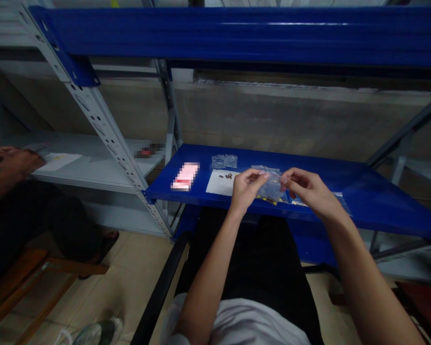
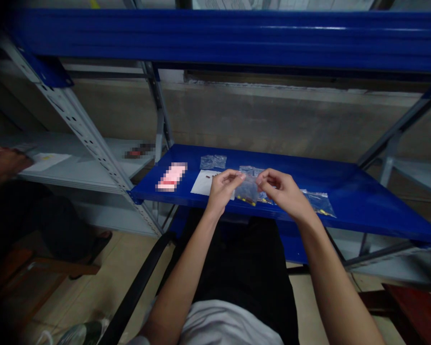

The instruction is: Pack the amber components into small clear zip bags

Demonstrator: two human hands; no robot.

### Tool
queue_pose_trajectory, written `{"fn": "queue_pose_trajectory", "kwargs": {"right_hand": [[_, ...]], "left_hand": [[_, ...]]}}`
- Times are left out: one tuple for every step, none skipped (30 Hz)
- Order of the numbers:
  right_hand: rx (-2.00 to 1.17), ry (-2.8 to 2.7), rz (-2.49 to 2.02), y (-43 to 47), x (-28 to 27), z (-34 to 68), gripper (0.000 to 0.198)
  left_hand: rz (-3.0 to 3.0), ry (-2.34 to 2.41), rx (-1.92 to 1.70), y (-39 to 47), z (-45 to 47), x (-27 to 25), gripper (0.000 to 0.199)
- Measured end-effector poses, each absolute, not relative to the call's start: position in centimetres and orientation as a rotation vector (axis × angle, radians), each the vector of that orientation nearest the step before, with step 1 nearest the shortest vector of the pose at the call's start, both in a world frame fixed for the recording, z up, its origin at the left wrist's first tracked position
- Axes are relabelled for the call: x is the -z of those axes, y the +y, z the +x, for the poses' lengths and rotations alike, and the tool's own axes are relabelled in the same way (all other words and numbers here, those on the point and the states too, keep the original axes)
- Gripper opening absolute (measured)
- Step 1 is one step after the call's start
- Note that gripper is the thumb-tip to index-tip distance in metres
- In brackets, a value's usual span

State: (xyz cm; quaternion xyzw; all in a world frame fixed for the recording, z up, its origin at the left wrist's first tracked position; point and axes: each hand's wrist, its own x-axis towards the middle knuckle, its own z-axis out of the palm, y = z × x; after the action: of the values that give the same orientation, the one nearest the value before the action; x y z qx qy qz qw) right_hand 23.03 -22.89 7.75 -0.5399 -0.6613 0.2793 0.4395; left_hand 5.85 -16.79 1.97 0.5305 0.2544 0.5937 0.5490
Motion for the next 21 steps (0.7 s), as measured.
{"fn": "queue_pose_trajectory", "kwargs": {"right_hand": [[-0.695,-1.642,-1.341,-22.92,-7.81,22.90,0.042],[-0.688,-1.643,-1.339,-22.92,-7.82,22.76,0.042],[-0.676,-1.647,-1.337,-22.88,-7.78,22.65,0.043],[-0.658,-1.651,-1.333,-22.81,-7.68,22.58,0.043],[-0.640,-1.658,-1.328,-22.72,-7.56,22.55,0.043],[-0.623,-1.667,-1.323,-22.63,-7.41,22.58,0.043],[-0.608,-1.677,-1.321,-22.54,-7.26,22.64,0.043],[-0.596,-1.686,-1.323,-22.47,-7.14,22.73,0.043],[-0.586,-1.696,-1.327,-22.43,-7.04,22.84,0.042],[-0.577,-1.706,-1.331,-22.43,-6.97,22.94,0.042],[-0.567,-1.719,-1.332,-22.47,-6.94,23.03,0.041],[-0.553,-1.729,-1.331,-22.52,-6.95,23.09,0.040],[-0.536,-1.736,-1.330,-22.59,-6.97,23.10,0.039],[-0.517,-1.737,-1.330,-22.66,-7.01,23.08,0.039],[-0.503,-1.732,-1.333,-22.72,-7.05,23.01,0.038],[-0.497,-1.724,-1.339,-22.77,-7.09,22.92,0.039],[-0.505,-1.715,-1.347,-22.80,-7.13,22.82,0.039],[-0.524,-1.707,-1.353,-22.82,-7.15,22.71,0.040],[-0.552,-1.703,-1.354,-22.81,-7.15,22.61,0.040],[-0.580,-1.702,-1.350,-22.78,-7.14,22.54,0.040],[-0.607,-1.706,-1.343,-22.74,-7.10,22.49,0.039]], "left_hand": [[1.258,0.603,-1.417,-16.78,5.94,-1.99,0.025],[1.261,0.604,-1.426,-16.78,6.02,-1.98,0.025],[1.265,0.607,-1.433,-16.79,6.10,-1.95,0.025],[1.267,0.613,-1.440,-16.82,6.16,-1.90,0.025],[1.270,0.619,-1.443,-16.85,6.20,-1.85,0.025],[1.277,0.619,-1.440,-16.90,6.21,-1.79,0.024],[1.291,0.614,-1.431,-16.95,6.21,-1.75,0.023],[1.312,0.603,-1.415,-17.01,6.18,-1.72,0.022],[1.337,0.593,-1.400,-17.07,6.14,-1.72,0.021],[1.361,0.589,-1.393,-17.12,6.08,-1.74,0.020],[1.382,0.594,-1.395,-17.17,6.03,-1.78,0.019],[1.396,0.602,-1.403,-17.21,5.97,-1.84,0.018],[1.403,0.611,-1.417,-17.23,5.91,-1.90,0.017],[1.408,0.618,-1.430,-17.23,5.86,-1.96,0.017],[1.416,0.622,-1.438,-17.21,5.80,-2.01,0.016],[1.426,0.626,-1.441,-17.16,5.75,-2.05,0.016],[1.439,0.632,-1.442,-17.10,5.70,-2.06,0.016],[1.454,0.641,-1.442,-17.04,5.65,-2.04,0.016],[1.469,0.651,-1.441,-16.97,5.60,-2.00,0.016],[1.477,0.658,-1.437,-16.92,5.56,-1.95,0.015],[1.480,0.659,-1.427,-16.87,5.53,-1.88,0.015]]}}
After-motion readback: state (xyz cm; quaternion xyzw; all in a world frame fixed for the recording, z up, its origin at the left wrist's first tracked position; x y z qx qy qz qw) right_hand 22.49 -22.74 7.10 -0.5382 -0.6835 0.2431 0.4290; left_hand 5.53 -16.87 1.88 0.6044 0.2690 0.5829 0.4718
